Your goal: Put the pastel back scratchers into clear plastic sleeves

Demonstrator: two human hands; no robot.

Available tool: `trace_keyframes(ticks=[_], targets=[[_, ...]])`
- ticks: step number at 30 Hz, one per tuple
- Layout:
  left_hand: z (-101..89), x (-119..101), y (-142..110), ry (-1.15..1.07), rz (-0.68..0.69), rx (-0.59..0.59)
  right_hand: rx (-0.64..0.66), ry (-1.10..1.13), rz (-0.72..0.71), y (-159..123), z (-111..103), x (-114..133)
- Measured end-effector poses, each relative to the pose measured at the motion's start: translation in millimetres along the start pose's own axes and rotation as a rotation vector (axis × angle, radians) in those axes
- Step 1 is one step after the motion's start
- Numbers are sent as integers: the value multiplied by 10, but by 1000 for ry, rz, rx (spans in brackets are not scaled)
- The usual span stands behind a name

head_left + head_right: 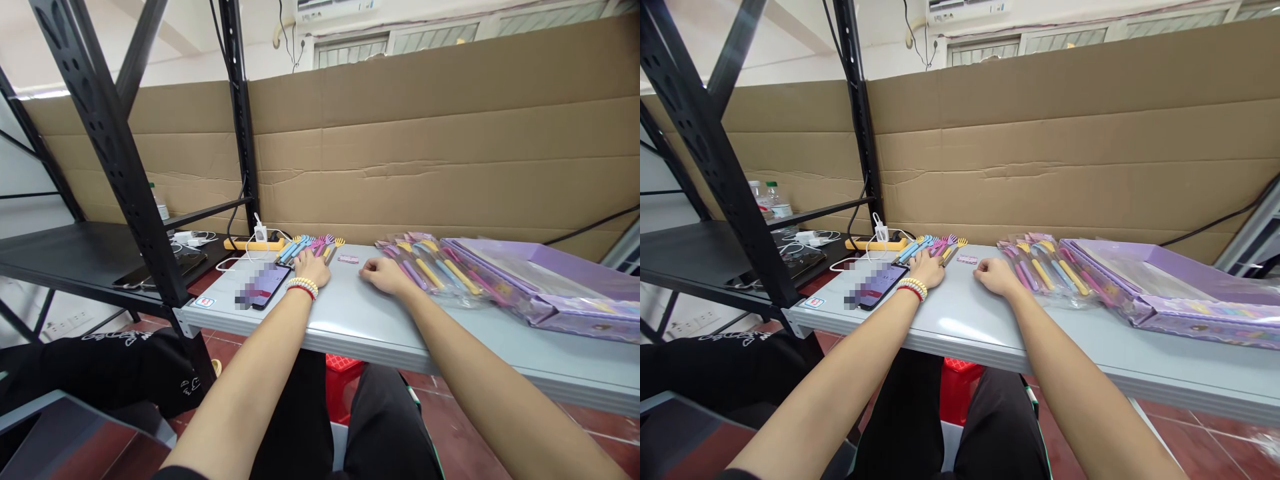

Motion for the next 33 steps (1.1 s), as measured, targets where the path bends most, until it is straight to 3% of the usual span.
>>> trace_keyframes(ticks=[7, 13, 16, 20, 22, 28, 33], targets=[[-195, 275, 37, 46, -153, -164, 14, 11, 13, -12, -20, 11], [-101, 354, 84, 5, -166, -41, 1, 8, 20, -2, -18, -18], [-69, 275, 107, 2, -85, 7, -4, 3, 16, 5, -14, -32], [-93, 12, 88, 63, 163, -26, -14, 16, 15, 17, -19, -53], [-75, -74, 53, 96, 218, -20, -19, 20, 16, 23, -26, -59], [24, -51, -3, 113, 93, 58, -39, 7, 4, 45, -59, -52], [66, -29, 1, 108, 71, 95, -43, -13, 4, 57, -67, -52]])
Point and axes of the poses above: each hand's wrist, its own y-axis towards the middle knuckle, its own z-axis out of the palm, x = y × z, the point moved 9 cm from there along y, towards the middle knuckle, and after that the axes turned 9 degrees about -x, right-handed, at the moved point
